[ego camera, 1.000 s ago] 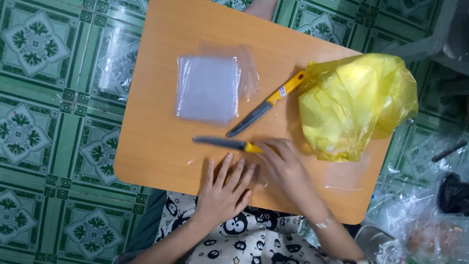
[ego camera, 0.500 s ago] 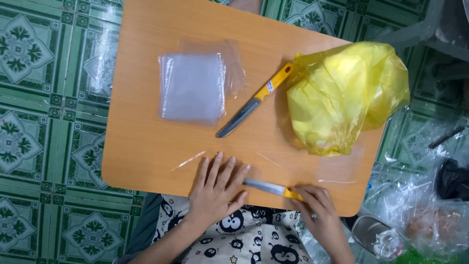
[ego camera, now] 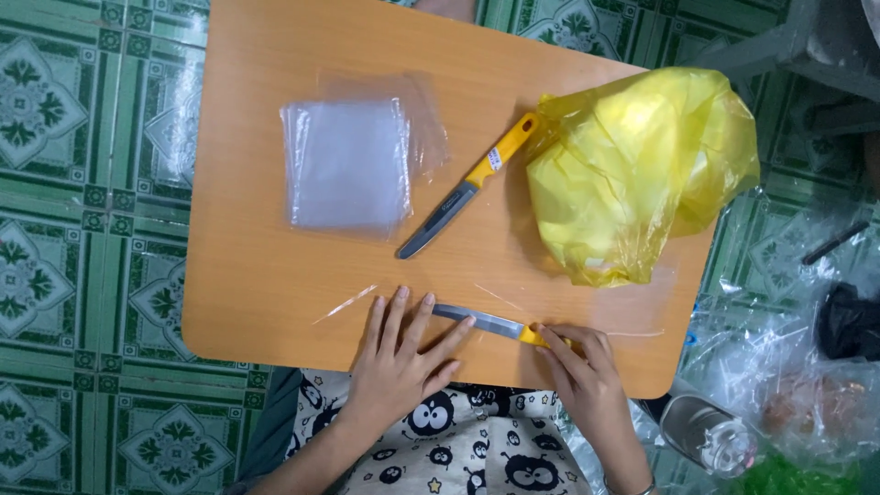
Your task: Trimming the edges of small clear plastic bags using a utility knife on a wooden surface.
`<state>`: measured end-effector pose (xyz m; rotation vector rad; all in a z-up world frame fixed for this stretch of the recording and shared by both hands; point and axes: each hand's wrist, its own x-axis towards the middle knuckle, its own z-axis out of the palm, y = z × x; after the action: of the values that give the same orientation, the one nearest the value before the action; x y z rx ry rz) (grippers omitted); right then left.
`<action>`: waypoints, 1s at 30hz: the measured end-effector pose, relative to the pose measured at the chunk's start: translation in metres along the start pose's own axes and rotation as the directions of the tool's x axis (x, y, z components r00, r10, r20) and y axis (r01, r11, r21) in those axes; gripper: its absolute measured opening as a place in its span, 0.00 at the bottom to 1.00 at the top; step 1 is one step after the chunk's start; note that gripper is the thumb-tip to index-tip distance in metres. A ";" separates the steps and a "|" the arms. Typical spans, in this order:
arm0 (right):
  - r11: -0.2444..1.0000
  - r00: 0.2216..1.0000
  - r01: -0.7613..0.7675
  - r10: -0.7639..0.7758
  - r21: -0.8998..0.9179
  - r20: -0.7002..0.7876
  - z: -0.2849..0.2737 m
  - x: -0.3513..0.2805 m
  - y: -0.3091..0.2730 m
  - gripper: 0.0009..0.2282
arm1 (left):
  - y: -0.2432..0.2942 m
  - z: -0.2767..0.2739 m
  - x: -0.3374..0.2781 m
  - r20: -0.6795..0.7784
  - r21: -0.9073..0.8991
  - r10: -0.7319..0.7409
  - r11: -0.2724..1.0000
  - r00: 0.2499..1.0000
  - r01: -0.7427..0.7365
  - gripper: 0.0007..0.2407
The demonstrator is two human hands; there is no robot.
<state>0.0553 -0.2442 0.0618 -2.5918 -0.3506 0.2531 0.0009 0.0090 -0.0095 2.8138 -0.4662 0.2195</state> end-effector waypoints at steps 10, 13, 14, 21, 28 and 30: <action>1.000 1.000 0.003 -0.002 -0.015 0.030 -0.003 -0.001 0.001 0.16 | -0.001 0.002 -0.002 0.036 0.016 0.013 1.000 0.999 -0.013 0.25; 1.000 1.000 -0.001 0.001 -0.029 -0.004 -0.004 -0.003 0.003 0.17 | 0.000 0.000 -0.001 0.019 0.011 0.019 1.000 1.000 -0.019 0.25; 1.000 1.000 -0.001 0.001 -0.030 -0.003 -0.005 -0.004 0.003 0.17 | 0.000 0.000 -0.001 0.019 0.010 0.019 1.000 1.000 -0.019 0.25; 0.999 0.999 0.013 -0.014 -0.044 -0.034 -0.005 -0.010 0.010 0.17 | -0.001 0.002 -0.002 0.047 0.027 0.020 0.999 0.999 -0.021 0.26; 0.979 0.994 -0.105 0.098 -0.175 -0.050 -0.008 -0.023 0.042 0.14 | 0.000 0.000 -0.001 0.034 0.036 0.002 0.999 0.999 -0.004 0.26; 0.986 0.995 -0.078 0.068 -0.147 -0.071 -0.014 -0.020 0.035 0.14 | 0.001 -0.001 0.000 0.027 0.039 -0.001 0.999 1.000 0.000 0.26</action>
<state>0.0470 -0.2858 0.0576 -2.7571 -0.2596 0.1718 0.0009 0.0085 -0.0080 2.8584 -0.4718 0.1935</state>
